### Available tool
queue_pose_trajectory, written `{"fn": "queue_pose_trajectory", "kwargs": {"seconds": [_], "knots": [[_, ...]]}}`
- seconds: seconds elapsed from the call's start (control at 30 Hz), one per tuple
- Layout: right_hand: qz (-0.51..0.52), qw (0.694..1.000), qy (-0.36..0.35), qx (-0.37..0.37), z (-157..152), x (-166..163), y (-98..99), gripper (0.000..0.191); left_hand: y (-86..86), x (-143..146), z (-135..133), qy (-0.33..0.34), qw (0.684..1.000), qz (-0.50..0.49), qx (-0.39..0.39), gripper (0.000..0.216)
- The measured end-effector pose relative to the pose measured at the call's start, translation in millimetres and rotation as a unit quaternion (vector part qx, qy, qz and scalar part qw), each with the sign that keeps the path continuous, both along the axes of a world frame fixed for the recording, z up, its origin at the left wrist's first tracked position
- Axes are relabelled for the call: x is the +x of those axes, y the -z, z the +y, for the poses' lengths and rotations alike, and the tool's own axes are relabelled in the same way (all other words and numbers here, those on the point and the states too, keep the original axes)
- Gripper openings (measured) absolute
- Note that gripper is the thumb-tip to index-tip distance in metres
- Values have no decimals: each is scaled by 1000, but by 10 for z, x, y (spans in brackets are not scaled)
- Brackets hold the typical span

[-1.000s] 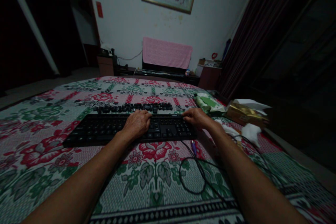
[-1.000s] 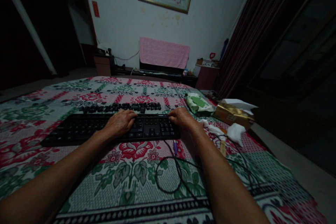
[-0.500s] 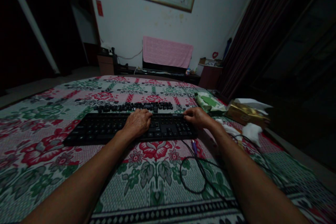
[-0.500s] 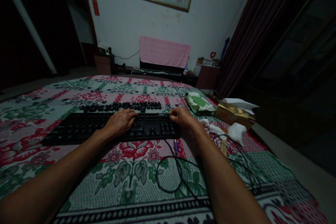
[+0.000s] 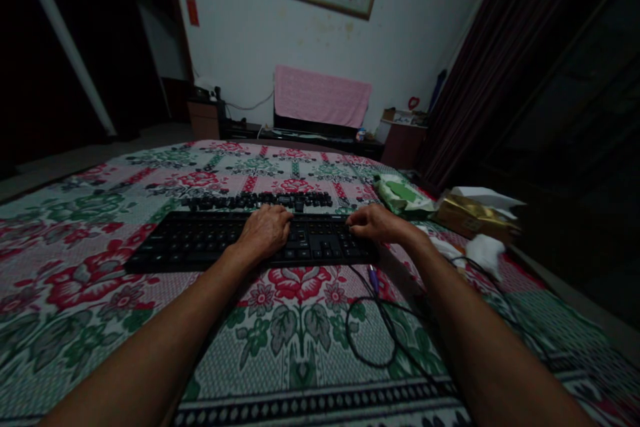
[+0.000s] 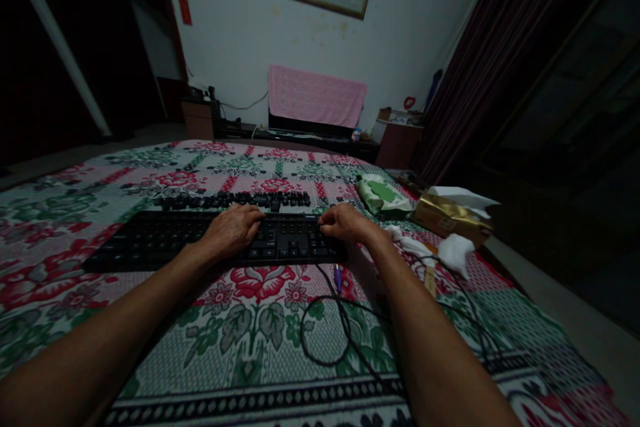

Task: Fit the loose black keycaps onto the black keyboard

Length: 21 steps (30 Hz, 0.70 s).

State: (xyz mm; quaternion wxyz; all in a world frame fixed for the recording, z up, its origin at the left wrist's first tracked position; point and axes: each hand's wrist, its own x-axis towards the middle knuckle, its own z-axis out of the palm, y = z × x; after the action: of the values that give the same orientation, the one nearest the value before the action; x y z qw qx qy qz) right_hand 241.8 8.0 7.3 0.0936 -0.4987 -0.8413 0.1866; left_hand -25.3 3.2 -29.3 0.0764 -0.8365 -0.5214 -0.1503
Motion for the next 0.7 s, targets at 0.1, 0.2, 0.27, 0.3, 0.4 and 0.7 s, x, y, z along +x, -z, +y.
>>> {"fn": "queue_pose_trajectory", "kwargs": {"seconds": [0.1, 0.2, 0.27, 0.3, 0.4, 0.7], "knots": [[-3, 1000, 4, -13, 1, 6, -15, 24, 1, 1, 3, 0, 1000, 1, -1, 30], [-7, 1000, 19, -21, 2, 1, -38, 27, 2, 0, 2, 3, 1000, 0, 2, 30], [-11, 999, 21, -20, 5, 1, -45, 27, 1, 0, 1, 4, 1000, -1, 5, 30], [-13, 1000, 20, -17, 8, 3, -45, 28, 0, -1, 1, 4, 1000, -3, 4, 30], [-10, 1000, 19, -9, 23, 14, -33, 29, -1, 0, 6, 1, 1000, -6, -4, 30], [-13, 999, 34, -19, 84, -19, -27, 29, -1, 2, -4, -2, 1000, 1, -2, 30]]}}
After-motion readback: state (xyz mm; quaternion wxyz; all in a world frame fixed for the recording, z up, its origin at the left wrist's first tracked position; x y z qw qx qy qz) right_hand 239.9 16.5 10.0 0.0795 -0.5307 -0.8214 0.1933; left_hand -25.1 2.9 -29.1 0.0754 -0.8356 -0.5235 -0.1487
